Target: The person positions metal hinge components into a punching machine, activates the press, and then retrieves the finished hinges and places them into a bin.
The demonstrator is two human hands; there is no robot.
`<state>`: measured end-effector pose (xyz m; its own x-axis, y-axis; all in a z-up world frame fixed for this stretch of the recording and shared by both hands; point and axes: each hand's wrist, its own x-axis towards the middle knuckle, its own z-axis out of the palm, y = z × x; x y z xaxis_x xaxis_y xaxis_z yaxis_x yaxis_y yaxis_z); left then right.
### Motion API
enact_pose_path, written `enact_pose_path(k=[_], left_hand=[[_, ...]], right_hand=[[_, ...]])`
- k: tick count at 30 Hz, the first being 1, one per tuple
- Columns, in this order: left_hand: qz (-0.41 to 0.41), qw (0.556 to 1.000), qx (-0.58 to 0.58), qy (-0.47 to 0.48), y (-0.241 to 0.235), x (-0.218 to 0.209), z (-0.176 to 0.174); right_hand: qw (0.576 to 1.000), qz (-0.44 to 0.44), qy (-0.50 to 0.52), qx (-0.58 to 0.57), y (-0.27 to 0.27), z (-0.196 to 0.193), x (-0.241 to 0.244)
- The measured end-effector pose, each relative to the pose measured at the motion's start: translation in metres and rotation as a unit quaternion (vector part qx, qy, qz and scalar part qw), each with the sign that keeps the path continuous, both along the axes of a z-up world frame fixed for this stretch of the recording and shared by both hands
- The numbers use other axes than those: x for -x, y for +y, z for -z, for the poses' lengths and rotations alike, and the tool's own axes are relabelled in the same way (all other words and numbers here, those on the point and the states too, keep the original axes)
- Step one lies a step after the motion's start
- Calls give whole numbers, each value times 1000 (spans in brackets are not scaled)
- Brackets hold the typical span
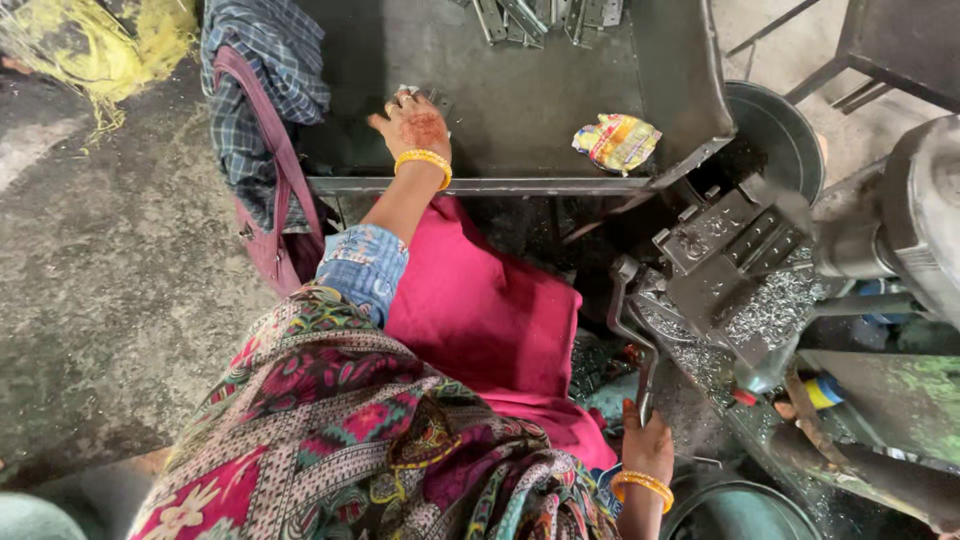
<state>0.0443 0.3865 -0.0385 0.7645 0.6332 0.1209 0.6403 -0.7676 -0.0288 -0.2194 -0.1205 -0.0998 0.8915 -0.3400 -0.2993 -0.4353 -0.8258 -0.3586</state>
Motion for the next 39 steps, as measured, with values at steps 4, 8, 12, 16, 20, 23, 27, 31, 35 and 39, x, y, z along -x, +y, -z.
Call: enact_pose_path(k=[4, 8, 12, 16, 20, 23, 27, 31, 35, 39], left_hand=[[30, 989, 137, -54, 1, -11, -20], [38, 964, 252, -72, -10, -23, -20], [115, 961, 196, -160, -40, -36, 1], [280, 898, 268, -207, -99, -30, -27], [417, 771, 447, -177, -257, -9, -43], [512, 766, 320, -222, -353, 35, -33], [553, 819, 87, -128, -380, 84, -15], [550, 823, 106, -92, -372, 99, -6], [535, 843, -21, -48, -396, 50, -7], [536, 844, 7, -30, -404, 44, -15]], right_hand=[[1000, 10, -9, 9, -3, 6, 1], [1000, 11, -5, 5, -4, 8, 1], [1000, -3, -18, 7, -2, 3, 2], [999, 26, -9, 20, 3, 1, 2], [999, 23, -26, 23, 5, -2, 4], [999, 28, -30, 32, 21, -24, 15], [999, 36, 5, 25, 31, -67, 17], [1000, 7, 12, 25, 24, -95, -8], [999, -12, 32, 24, 12, -81, -15], [998, 48, -10, -34, 25, -10, 10]])
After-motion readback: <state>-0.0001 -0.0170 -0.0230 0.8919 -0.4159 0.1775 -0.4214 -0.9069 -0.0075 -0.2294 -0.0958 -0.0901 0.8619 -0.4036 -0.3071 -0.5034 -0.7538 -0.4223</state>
